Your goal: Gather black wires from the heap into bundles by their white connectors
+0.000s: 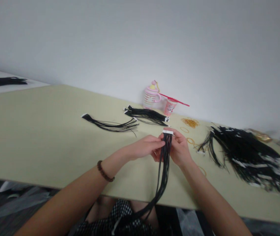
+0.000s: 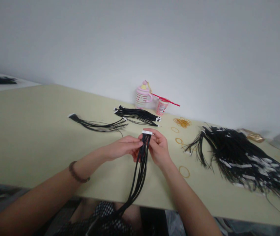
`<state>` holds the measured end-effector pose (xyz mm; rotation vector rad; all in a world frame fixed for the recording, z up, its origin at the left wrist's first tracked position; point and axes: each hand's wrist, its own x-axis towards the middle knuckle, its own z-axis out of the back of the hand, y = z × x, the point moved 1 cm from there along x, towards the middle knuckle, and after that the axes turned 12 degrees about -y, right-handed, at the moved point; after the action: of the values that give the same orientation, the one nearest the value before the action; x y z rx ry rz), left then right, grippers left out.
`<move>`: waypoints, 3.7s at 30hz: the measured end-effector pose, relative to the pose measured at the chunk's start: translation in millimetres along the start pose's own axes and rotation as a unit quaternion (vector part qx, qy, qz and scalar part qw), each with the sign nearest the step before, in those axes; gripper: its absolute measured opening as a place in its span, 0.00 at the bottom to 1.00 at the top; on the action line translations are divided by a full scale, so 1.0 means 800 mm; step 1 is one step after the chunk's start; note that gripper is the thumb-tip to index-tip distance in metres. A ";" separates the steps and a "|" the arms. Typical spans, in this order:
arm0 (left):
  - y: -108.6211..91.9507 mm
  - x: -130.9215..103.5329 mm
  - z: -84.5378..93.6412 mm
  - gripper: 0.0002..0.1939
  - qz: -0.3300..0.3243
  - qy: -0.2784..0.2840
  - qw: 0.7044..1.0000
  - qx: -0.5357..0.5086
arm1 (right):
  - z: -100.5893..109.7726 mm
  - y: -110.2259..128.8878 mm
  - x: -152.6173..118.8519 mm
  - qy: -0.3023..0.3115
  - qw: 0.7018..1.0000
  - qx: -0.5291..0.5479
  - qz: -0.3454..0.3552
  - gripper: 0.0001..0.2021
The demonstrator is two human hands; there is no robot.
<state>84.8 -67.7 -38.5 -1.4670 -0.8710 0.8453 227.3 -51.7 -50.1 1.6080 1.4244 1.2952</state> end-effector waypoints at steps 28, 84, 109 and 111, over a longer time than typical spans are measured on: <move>-0.002 -0.002 -0.001 0.23 0.002 0.022 1.000 0.019 | 0.006 0.000 0.001 0.044 0.996 0.052 -0.059 0.16; -0.005 -0.002 -0.001 0.16 -0.031 0.025 0.999 0.018 | 0.007 0.002 0.001 0.057 0.994 0.061 -0.065 0.18; -0.007 -0.003 0.000 0.15 -0.054 0.006 0.998 0.031 | 0.002 0.002 -0.001 0.054 0.995 0.039 -0.069 0.13; -0.007 -0.003 0.000 0.14 -0.055 0.006 0.998 0.025 | 0.003 0.001 -0.001 0.056 0.995 0.043 -0.069 0.14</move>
<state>83.4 -69.2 -33.0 -1.3666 -0.9060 0.7707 229.8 -52.3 -50.0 1.4815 1.6494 1.2766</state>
